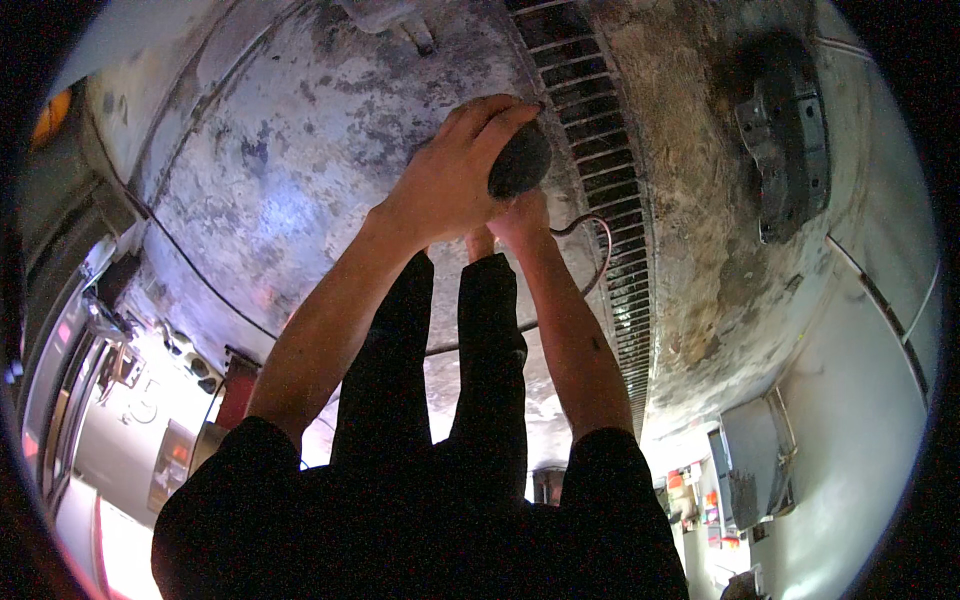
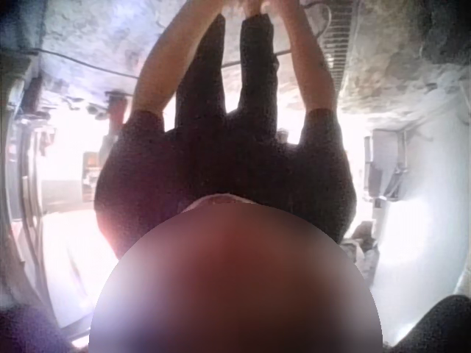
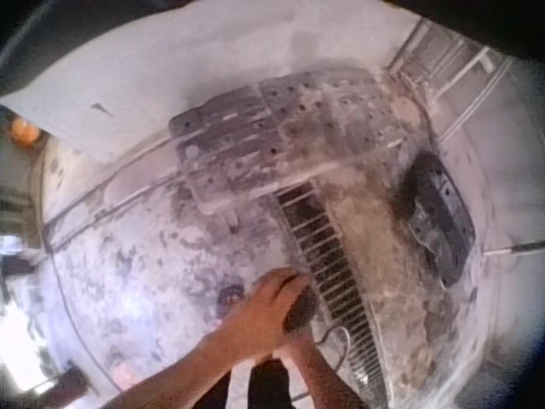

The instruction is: The person pours black paint from a bucket into a spray gun cup, then walks to a metal part on the floor and spray paints it. They repeatedly adjust the spray gun and continue applying paint to the part.

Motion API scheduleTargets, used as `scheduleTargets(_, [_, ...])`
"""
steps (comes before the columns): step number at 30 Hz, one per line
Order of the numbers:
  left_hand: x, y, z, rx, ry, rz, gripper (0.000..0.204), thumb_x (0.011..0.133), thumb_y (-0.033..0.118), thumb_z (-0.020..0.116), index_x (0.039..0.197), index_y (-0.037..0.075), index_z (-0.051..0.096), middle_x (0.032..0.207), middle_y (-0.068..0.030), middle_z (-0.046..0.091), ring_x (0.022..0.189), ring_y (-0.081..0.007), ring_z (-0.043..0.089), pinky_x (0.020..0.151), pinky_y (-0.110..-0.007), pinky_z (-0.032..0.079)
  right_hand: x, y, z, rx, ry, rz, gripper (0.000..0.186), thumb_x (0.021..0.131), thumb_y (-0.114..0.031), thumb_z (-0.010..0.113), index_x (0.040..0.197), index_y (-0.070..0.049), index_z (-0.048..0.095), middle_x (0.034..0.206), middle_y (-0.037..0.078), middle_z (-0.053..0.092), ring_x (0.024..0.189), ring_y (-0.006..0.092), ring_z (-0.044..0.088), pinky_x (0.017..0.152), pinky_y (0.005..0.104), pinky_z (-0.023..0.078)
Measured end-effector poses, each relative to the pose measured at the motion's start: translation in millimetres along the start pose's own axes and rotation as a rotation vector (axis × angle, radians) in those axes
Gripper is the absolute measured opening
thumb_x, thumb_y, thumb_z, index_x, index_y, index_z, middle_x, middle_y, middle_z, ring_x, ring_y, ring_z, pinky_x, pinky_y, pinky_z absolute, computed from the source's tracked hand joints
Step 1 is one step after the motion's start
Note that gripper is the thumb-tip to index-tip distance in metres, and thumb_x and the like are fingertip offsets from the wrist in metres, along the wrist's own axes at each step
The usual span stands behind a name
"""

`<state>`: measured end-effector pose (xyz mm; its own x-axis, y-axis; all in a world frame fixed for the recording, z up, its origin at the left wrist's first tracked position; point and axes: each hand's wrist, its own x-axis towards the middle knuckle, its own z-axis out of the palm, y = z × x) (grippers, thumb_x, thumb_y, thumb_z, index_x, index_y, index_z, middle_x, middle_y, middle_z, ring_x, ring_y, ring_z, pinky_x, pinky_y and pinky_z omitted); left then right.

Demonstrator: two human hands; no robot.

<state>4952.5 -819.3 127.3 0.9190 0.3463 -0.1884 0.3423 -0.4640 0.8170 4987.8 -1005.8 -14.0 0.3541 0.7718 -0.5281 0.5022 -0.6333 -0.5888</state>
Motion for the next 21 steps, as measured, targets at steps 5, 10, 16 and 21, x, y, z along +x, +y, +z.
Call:
scheduleTargets(5, [1, 2, 10, 0.059, 0.031, -0.076, 0.09, 0.061, 0.012, 0.086, 0.141, 0.016, 0.045, 0.143, -0.013, 0.044, 0.134, -0.0364, 0.044, 0.107, -0.046, 0.048, 10, 8, 0, 1.265, -0.035, 0.316, 0.065, 0.087, -0.025, 0.072, 0.143, -0.011, 0.043, 0.139, 0.01, 0.056, 0.13, 0.0259, 0.051, 0.109, 0.0382, 0.04])
scheduleTargets(10, [-2, 4, 17, 0.074, 0.108, -0.087, 0.084, 0.065, 0.014, 0.084, 0.14, 0.017, 0.046, 0.143, -0.0136, 0.044, 0.133, -0.0371, 0.045, 0.105, -0.045, 0.049, 7, 23, 0, 0.607, -0.042, 0.001, 0.06, 0.095, -0.029, 0.062, 0.147, -0.011, 0.037, 0.145, 0.009, 0.048, 0.137, 0.0241, 0.042, 0.113, 0.0385, 0.034])
scheduleTargets(16, [-3, 5, 12, 0.1, 0.172, -0.042, 0.078, 0.069, 0.015, 0.081, 0.139, 0.017, 0.047, 0.142, -0.0138, 0.045, 0.133, -0.0375, 0.045, 0.104, -0.045, 0.049, 22, 24, 1, 0.916, -0.063, -0.049, 0.061, 0.099, -0.037, 0.058, 0.149, -0.013, 0.034, 0.151, 0.011, 0.041, 0.142, 0.0252, 0.035, 0.117, 0.0401, 0.029])
scheduleTargets(21, [-9, 15, 2, 0.133, 0.183, 0.004, 0.078, 0.069, 0.015, 0.082, 0.139, 0.018, 0.047, 0.142, -0.0132, 0.045, 0.134, -0.0372, 0.044, 0.106, -0.045, 0.048, 20, 21, 3, 0.76, -0.053, -0.04, 0.062, 0.099, -0.037, 0.057, 0.15, -0.013, 0.033, 0.151, 0.011, 0.041, 0.142, 0.0252, 0.035, 0.117, 0.0398, 0.029])
